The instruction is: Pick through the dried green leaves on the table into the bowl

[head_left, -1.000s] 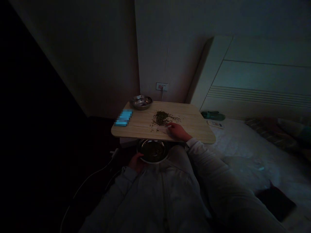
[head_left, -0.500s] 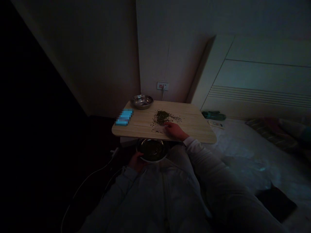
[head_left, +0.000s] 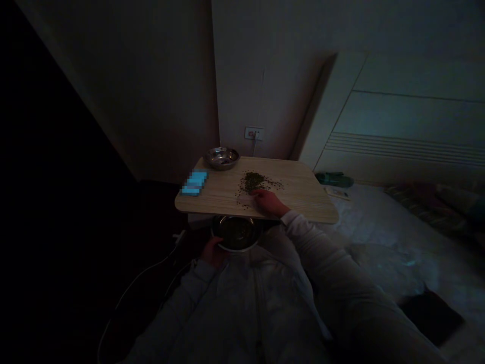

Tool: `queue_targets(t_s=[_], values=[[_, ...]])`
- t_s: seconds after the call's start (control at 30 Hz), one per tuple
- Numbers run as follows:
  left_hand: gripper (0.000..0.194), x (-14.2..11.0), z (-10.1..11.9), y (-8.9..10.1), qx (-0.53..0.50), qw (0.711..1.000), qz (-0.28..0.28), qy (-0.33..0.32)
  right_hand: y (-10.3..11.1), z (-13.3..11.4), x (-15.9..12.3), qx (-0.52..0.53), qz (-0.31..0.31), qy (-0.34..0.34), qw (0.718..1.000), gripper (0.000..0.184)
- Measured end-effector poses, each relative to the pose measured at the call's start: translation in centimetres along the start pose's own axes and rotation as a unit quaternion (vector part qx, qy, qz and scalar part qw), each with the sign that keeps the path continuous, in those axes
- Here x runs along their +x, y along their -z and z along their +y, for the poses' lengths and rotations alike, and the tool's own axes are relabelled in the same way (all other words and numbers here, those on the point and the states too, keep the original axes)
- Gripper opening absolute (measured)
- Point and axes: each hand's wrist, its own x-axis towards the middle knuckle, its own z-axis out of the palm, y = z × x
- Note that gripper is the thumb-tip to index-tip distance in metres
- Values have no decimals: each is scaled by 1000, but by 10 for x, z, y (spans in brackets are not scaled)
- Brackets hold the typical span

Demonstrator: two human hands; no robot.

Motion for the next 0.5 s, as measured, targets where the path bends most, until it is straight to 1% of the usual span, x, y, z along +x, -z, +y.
queue_targets(t_s=[0.13, 0.3, 0.5], values=[[26, -3, 0, -4, 2, 1000, 7, -3, -1, -5, 4, -16, 0, 20, 1000, 36], [26, -8, 2, -9, 4, 1000, 15, 8, 0, -10, 6, -22, -21, 20, 999, 36], [27, -1, 1, -3, 5, 1000, -1, -5, -4, -10, 7, -20, -32, 49, 998, 36]])
